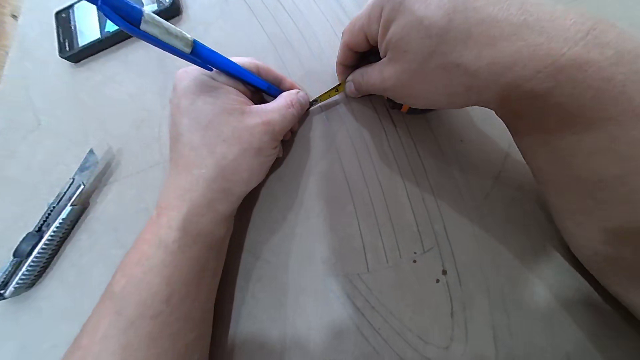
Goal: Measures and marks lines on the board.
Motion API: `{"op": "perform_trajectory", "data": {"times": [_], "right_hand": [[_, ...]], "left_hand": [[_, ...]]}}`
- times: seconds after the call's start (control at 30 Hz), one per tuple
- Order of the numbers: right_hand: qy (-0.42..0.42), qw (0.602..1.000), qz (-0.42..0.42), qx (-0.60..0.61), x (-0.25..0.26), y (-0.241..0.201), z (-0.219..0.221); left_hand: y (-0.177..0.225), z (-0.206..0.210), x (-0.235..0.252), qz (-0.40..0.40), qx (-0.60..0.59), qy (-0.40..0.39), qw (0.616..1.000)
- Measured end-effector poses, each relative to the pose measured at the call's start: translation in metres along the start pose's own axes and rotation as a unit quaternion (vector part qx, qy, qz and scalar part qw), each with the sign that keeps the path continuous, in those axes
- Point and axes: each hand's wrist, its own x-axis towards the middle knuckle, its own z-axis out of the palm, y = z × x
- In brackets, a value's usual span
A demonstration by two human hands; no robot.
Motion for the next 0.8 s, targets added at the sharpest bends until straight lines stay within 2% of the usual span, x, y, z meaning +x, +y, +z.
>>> {"op": "perform_trajectory", "data": {"times": [0.53,0.8], "right_hand": [[0.017,1.0,0.016,0.009,-0.044,-0.015,0.015],[0.016,0.999,0.026,0.025,-0.044,-0.015,0.019]], "left_hand": [[0.006,0.004,-0.034,0.02,0.0,-0.023,1.0],[0.004,0.004,-0.034,0.018,0.003,-0.027,0.999]]}}
